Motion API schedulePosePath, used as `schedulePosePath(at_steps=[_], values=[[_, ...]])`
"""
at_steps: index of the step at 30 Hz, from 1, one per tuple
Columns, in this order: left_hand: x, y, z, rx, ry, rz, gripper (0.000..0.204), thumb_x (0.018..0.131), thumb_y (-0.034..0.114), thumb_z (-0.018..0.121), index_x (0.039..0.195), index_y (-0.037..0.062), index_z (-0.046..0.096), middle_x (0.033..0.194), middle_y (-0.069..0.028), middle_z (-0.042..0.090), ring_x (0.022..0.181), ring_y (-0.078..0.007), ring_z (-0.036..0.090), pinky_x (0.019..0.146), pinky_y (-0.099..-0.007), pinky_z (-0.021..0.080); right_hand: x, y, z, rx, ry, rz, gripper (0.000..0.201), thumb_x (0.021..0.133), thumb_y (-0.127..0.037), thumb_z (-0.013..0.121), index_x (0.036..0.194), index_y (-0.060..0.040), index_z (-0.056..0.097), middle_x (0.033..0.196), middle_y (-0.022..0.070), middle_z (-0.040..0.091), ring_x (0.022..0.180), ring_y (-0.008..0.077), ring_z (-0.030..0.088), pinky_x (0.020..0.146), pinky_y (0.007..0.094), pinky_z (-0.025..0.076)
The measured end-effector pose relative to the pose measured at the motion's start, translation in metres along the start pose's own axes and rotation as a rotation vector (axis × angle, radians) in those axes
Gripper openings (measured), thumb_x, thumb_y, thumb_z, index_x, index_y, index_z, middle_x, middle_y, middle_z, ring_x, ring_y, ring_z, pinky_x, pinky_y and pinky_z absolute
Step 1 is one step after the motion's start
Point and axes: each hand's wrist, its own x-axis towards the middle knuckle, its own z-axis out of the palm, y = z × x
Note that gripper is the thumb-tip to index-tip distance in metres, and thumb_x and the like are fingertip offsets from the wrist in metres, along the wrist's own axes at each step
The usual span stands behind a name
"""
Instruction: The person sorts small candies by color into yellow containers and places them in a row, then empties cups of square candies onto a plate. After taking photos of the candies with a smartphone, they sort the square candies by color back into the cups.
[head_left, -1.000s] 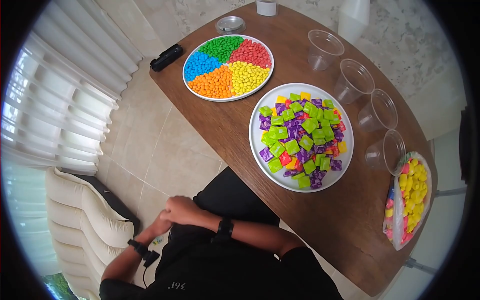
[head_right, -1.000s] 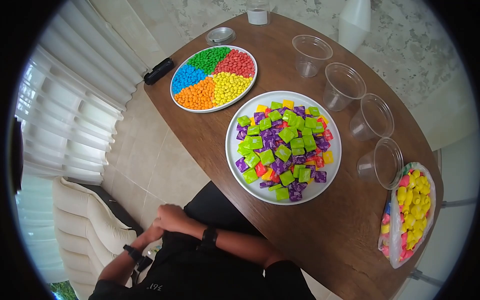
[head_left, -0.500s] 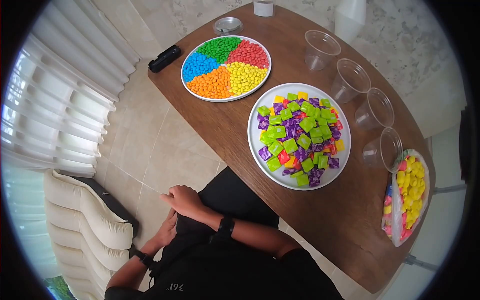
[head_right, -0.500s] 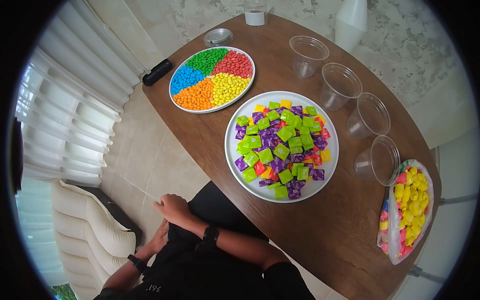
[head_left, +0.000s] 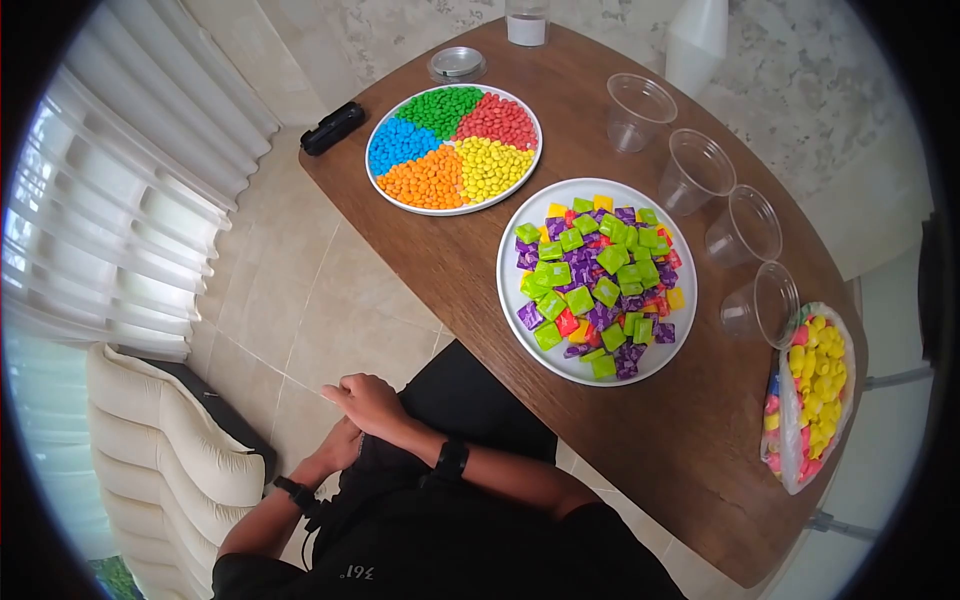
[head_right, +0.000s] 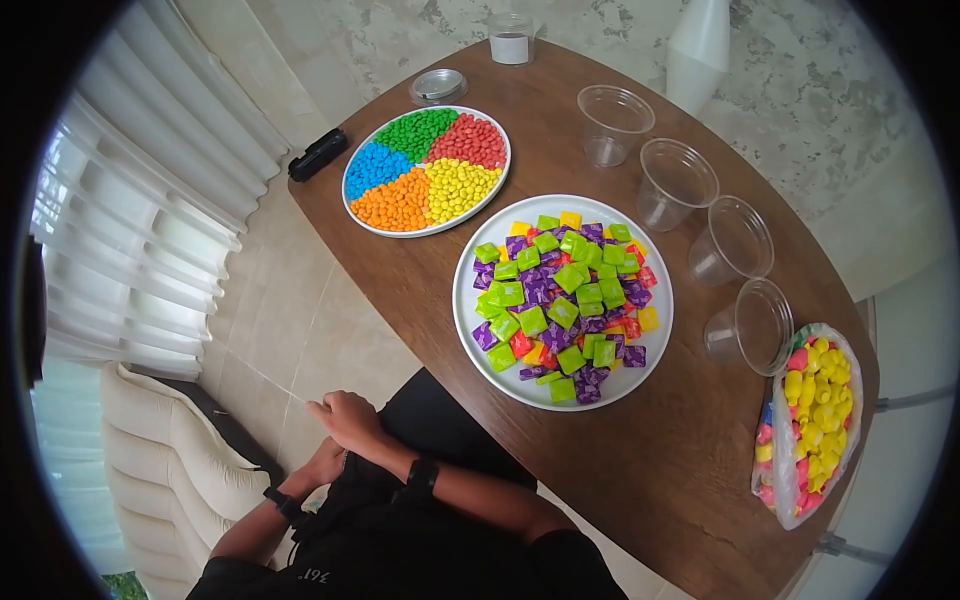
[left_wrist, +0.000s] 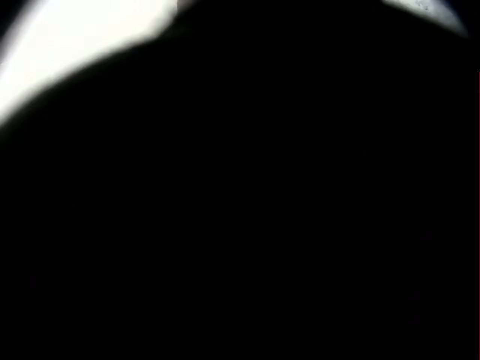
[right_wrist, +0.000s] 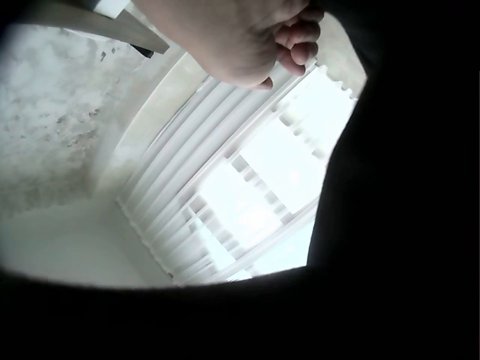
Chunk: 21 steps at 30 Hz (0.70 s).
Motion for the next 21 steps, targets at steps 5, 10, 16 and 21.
schedulePosePath(at_steps=[5, 10, 16, 21], values=[[0.006, 0.036, -0.015, 0.250, 0.042, 0.016, 0.043, 0.094, 0.017, 0.065, 0.132, -0.0036, 0.064, 0.129, -0.0267, 0.069, 0.130, -0.0436, 0.061, 0.111, -0.0477, 0.047, 0.003, 0.002, -0.001, 0.020, 0.065, 0.003, 0.060, 0.101, -0.050, 0.062, 0.069, 0.0009, 0.063, 0.062, 0.0207, 0.061, 0.059, 0.0382, 0.064, 0.058, 0.0485, 0.046], [0.008, -0.013, 0.009, -0.026, 0.056, 0.016, 0.051, 0.090, 0.020, 0.068, 0.136, -0.0018, 0.062, 0.136, -0.0295, 0.063, 0.131, -0.0488, 0.057, 0.111, -0.0512, 0.046, 0.007, 0.002, 0.000, 0.044, 0.062, 0.037, 0.059, 0.101, -0.050, 0.063, 0.069, -0.0003, 0.062, 0.062, 0.0193, 0.060, 0.059, 0.0358, 0.063, 0.059, 0.0471, 0.045], [0.007, -0.025, -0.002, -0.060, -0.028, -0.057, 0.051, 0.093, 0.023, 0.068, 0.139, 0.0005, 0.061, 0.137, -0.0256, 0.064, 0.133, -0.0382, 0.058, 0.113, -0.0479, 0.045, 0.008, 0.002, 0.005, 0.082, 0.115, 0.009, 0.060, 0.102, -0.050, 0.060, 0.071, 0.0005, 0.063, 0.063, 0.0210, 0.061, 0.059, 0.0363, 0.063, 0.059, 0.0488, 0.045], [0.050, -0.009, -0.006, -0.118, 0.025, -0.144, 0.052, 0.095, 0.023, 0.067, 0.141, 0.0006, 0.059, 0.139, -0.0240, 0.063, 0.132, -0.0357, 0.059, 0.112, -0.0465, 0.045, 0.039, 0.068, 0.068, 0.106, 0.069, -0.198, 0.045, 0.103, -0.043, 0.056, 0.088, -0.0010, 0.061, 0.084, 0.0234, 0.058, 0.081, 0.0410, 0.056, 0.074, 0.0532, 0.044]])
